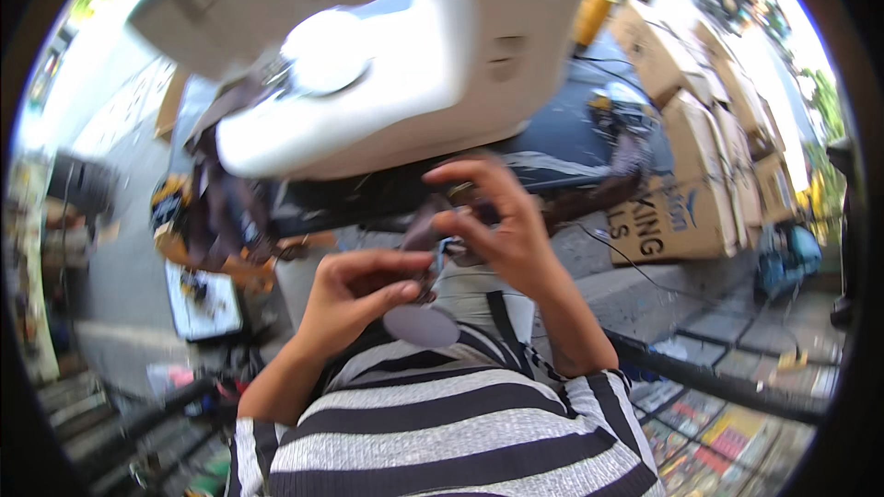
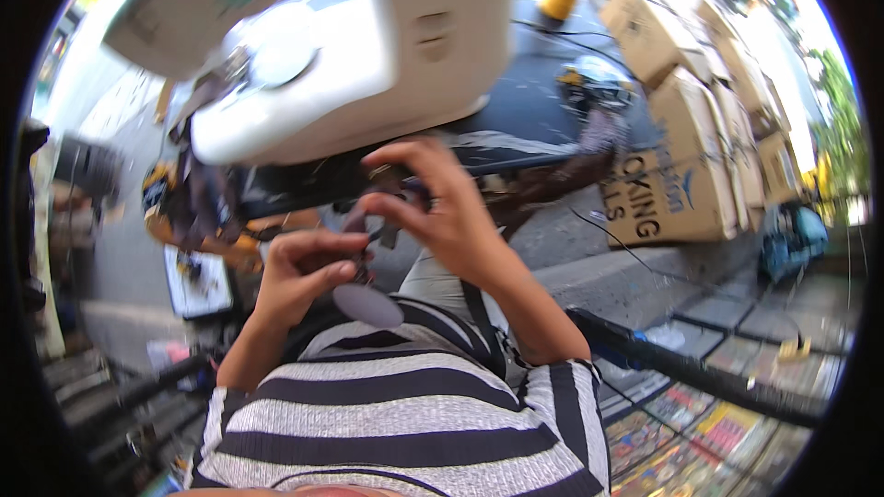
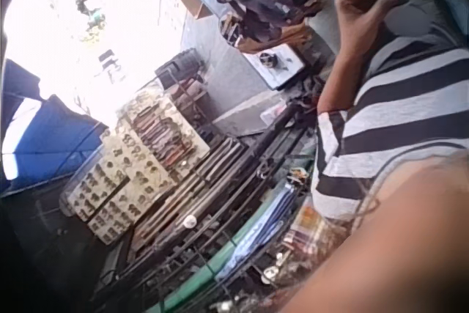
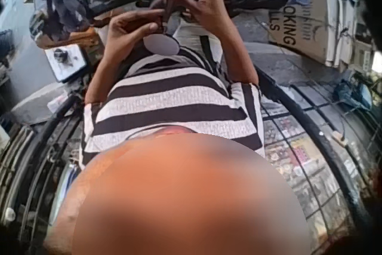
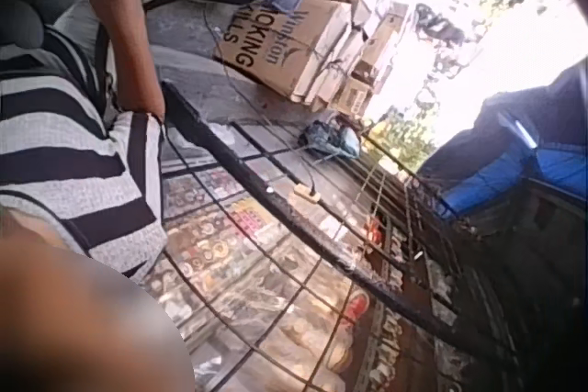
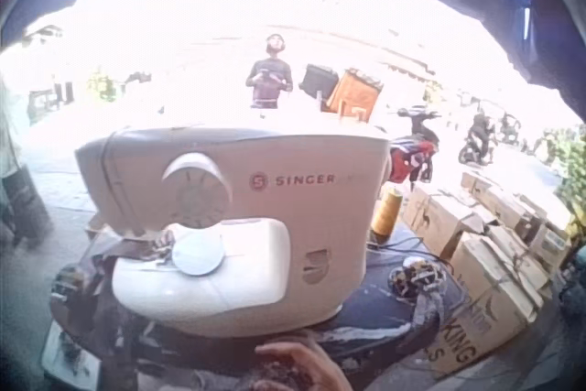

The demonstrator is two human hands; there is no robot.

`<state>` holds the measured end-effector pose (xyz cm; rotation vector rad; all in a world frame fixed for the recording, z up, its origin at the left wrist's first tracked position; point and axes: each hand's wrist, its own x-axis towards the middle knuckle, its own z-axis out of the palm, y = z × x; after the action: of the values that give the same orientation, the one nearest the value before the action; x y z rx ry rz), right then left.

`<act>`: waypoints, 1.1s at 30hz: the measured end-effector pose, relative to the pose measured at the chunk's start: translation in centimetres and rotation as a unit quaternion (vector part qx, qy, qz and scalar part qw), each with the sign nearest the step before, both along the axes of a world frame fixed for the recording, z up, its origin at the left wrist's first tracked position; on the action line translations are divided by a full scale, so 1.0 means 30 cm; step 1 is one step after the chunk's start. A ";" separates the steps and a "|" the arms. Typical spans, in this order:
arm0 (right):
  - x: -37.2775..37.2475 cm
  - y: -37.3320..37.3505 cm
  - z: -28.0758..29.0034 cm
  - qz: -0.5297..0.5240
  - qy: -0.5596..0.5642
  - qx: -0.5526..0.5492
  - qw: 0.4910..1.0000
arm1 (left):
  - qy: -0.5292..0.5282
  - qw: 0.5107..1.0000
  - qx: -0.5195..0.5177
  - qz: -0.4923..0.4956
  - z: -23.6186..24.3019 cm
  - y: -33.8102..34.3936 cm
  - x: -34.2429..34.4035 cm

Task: The person aligns and sews a patterned fabric strap using a sewing machine, then trims the excess with scissors. They repeat the process on another strap segment, folding and stitching it before cutting the thread.

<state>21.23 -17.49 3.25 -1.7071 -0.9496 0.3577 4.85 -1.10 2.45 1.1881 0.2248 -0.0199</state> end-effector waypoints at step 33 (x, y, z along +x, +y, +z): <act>-0.200 0.052 -0.059 0.102 0.041 0.134 0.985 | -0.288 0.929 0.161 0.170 0.036 0.030 -0.070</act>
<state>15.23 -15.94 1.48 -1.3455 -1.0635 0.4125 2.75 -0.21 3.53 1.4139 -0.0947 0.6866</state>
